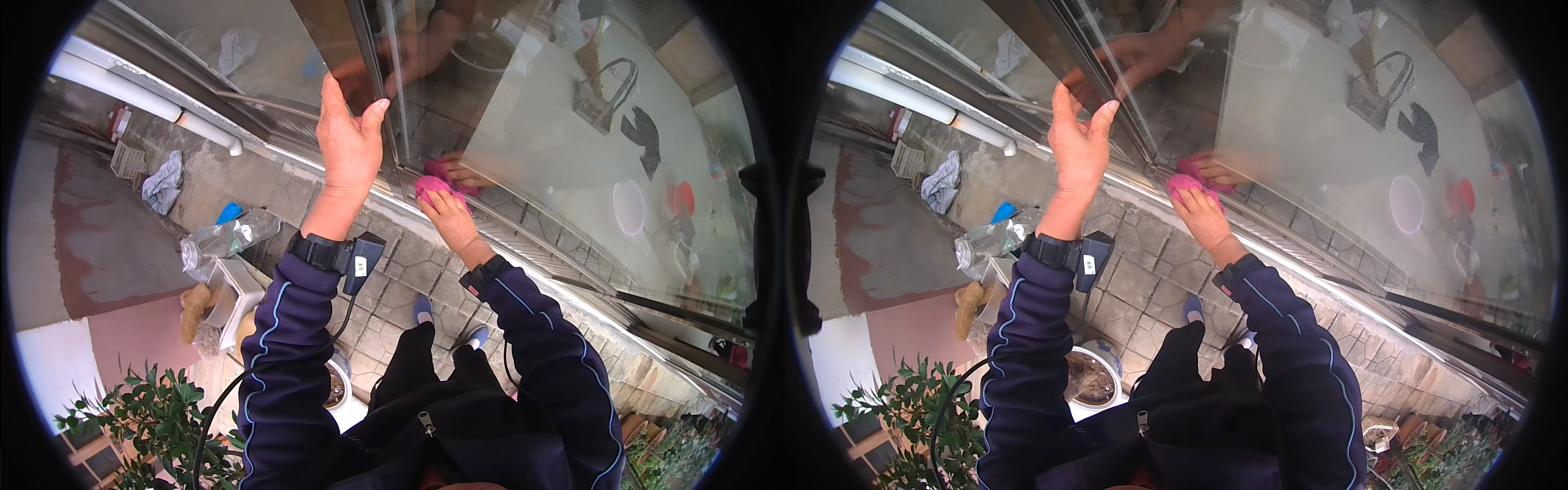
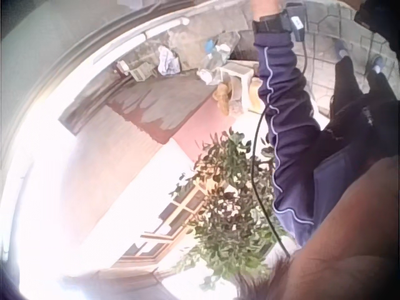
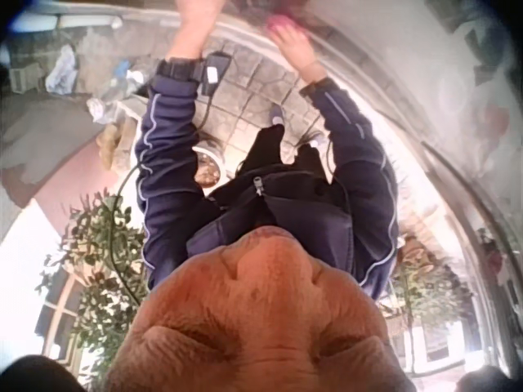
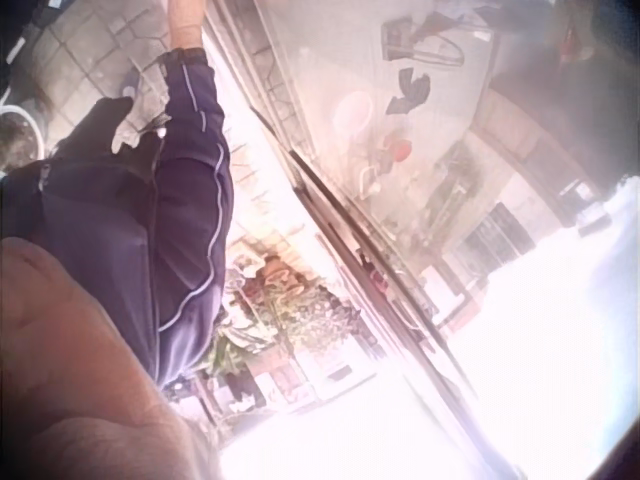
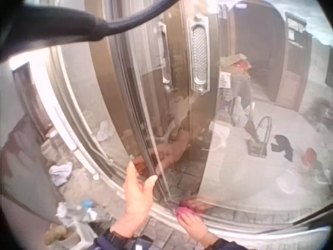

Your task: The person wipes a glass sliding door with a pink cloth, then moves a pink basin of water outside, wets and wrings the cloth, and continues wiping the glass door and its frame.

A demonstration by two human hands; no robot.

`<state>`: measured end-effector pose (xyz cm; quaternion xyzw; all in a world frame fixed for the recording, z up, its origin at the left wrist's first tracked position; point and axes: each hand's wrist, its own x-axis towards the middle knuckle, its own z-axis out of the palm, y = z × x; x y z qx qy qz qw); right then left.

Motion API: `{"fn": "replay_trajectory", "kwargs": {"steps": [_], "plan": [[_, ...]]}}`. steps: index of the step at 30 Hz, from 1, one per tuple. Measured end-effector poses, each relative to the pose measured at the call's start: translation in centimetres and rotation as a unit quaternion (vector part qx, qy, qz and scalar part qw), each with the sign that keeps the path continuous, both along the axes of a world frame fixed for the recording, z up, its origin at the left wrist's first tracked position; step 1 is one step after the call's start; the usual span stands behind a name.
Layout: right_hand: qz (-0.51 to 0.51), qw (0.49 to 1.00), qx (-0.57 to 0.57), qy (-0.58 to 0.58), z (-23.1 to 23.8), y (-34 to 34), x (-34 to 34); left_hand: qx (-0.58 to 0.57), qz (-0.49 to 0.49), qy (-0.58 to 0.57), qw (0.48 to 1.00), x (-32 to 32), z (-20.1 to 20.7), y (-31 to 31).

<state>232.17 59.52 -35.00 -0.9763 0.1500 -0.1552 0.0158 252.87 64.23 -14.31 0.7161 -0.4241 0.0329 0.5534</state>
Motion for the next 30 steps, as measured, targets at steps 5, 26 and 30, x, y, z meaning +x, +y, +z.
{"fn": "replay_trajectory", "kwargs": {"steps": [5,26,30], "plan": [[-0.069,0.997,0.023,0.035,1.0,-0.2,-9.7,0.014,0.009,-0.032,0.999,-0.7,0.1,-0.1],[-0.645,0.648,0.037,-0.404,11.9,2.4,-44.8,0.045,-0.012,0.01,0.999,-0.3,-0.9,-0.5],[-0.601,0.677,-0.134,-0.404,14.5,-1.1,-44.0,0.032,-0.025,0.013,0.999,0.0,-1.1,-0.6]]}}
